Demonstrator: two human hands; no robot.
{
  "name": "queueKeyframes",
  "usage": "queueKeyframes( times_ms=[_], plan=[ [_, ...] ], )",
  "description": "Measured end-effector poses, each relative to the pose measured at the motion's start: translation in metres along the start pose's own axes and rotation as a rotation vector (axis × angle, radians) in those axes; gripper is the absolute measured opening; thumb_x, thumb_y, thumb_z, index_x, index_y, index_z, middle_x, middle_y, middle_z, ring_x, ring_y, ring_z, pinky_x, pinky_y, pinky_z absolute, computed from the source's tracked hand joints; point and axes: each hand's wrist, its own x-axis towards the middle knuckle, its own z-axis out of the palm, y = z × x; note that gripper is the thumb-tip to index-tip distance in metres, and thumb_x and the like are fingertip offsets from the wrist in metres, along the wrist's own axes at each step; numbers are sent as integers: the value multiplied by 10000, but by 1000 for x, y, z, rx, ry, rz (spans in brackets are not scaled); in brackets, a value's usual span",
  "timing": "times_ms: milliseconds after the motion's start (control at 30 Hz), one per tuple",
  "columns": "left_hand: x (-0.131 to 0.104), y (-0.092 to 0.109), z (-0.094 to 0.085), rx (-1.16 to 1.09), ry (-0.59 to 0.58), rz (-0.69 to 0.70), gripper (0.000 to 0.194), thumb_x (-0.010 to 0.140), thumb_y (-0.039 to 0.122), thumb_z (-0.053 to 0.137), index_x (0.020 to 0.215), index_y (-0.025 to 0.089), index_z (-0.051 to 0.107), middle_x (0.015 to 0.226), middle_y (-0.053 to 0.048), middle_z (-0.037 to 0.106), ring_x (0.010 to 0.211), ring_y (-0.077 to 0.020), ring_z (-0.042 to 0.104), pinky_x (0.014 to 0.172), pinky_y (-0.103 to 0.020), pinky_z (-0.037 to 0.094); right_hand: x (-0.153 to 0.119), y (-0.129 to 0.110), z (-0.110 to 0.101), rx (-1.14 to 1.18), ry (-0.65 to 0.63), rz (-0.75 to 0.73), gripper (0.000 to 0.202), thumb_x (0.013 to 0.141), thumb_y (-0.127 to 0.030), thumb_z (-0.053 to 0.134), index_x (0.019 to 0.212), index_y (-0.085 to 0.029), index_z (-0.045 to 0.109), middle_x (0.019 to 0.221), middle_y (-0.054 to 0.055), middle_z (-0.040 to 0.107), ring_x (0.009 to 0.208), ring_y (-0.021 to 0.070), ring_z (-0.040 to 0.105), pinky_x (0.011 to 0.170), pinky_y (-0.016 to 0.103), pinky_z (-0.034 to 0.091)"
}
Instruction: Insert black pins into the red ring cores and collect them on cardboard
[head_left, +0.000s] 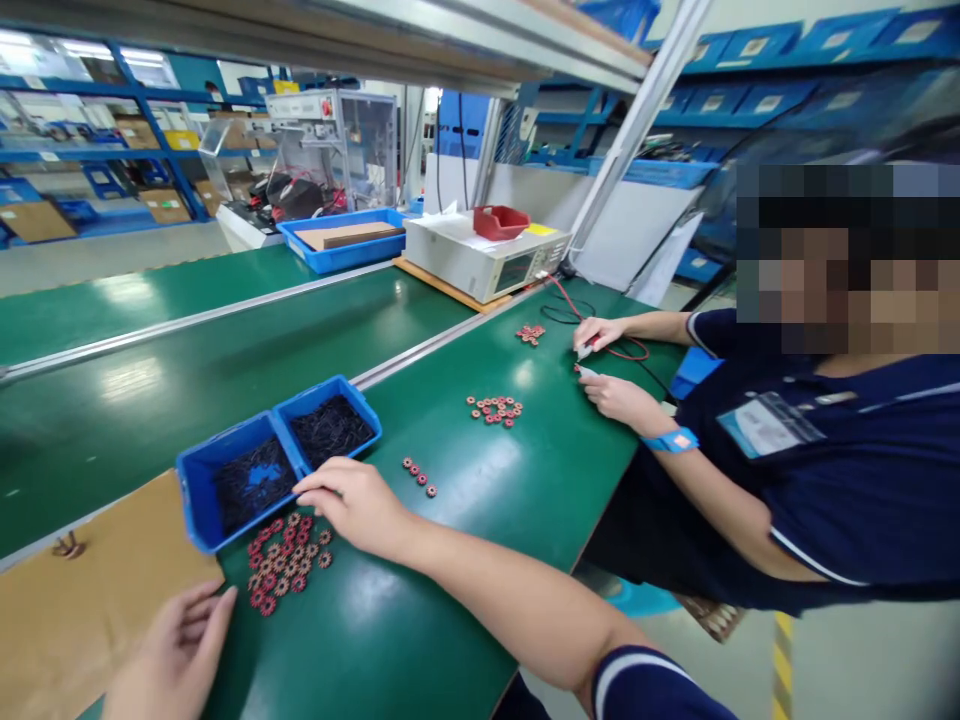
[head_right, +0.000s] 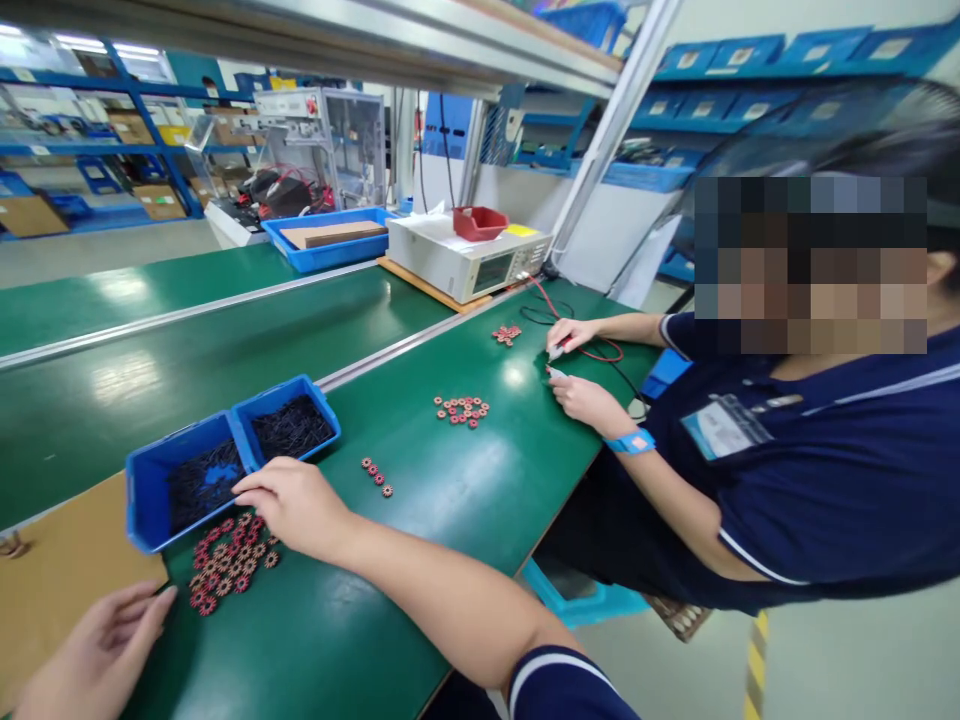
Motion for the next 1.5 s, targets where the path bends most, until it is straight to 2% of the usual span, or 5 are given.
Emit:
queueKeyframes(
  times_ms=[267, 533, 900, 1200, 1500],
  plan=[
    [-12, 43, 7, 351, -94, 57, 270, 783, 295, 478, 910, 153, 670, 671, -48, 634, 575, -165, 601, 577, -312, 525, -20, -4, -18, 480, 136, 392, 105, 752, -248, 637, 820, -168, 644, 632, 2, 689, 603, 132, 660, 675, 280, 517],
    [-21, 37, -2, 298, -176, 12, 196, 751, 154, 468, 892, 159, 605, 728, -24, 560, 580, -125, 550, 580, -278, 492, -22, -8, -21, 442, 121, 454, 234, 706, -368, 683, 823, -168, 648, 601, 21, 684, 574, 155, 659, 624, 305, 532],
    [-21, 40, 6, 347, -167, 36, 157, 725, 288, 621, 856, 213, 663, 762, -31, 610, 604, -135, 501, 614, -288, 449, -24, -8, -15, 584, 22, 516, 266, 671, -381, 709, 812, -172, 625, 628, 27, 690, 593, 159, 670, 627, 319, 549],
    [-41, 79, 17, -506, -29, -466, 244, 621, 262, 738, 820, 159, 644, 656, -5, 645, 571, -111, 567, 584, -256, 486, -28, -22, -7, 684, -50, 538, 234, 654, -329, 720, 802, -168, 641, 633, 2, 656, 567, 126, 648, 553, 266, 535],
    [-53, 95, 31, -968, -59, -644, 248, 554, 233, 810, 711, 154, 635, 750, -17, 702, 682, -123, 643, 693, -264, 503, -35, -29, -1, 654, -60, 506, 207, 660, -311, 717, 813, -183, 660, 646, 0, 654, 559, 119, 630, 580, 277, 544]
  ],
)
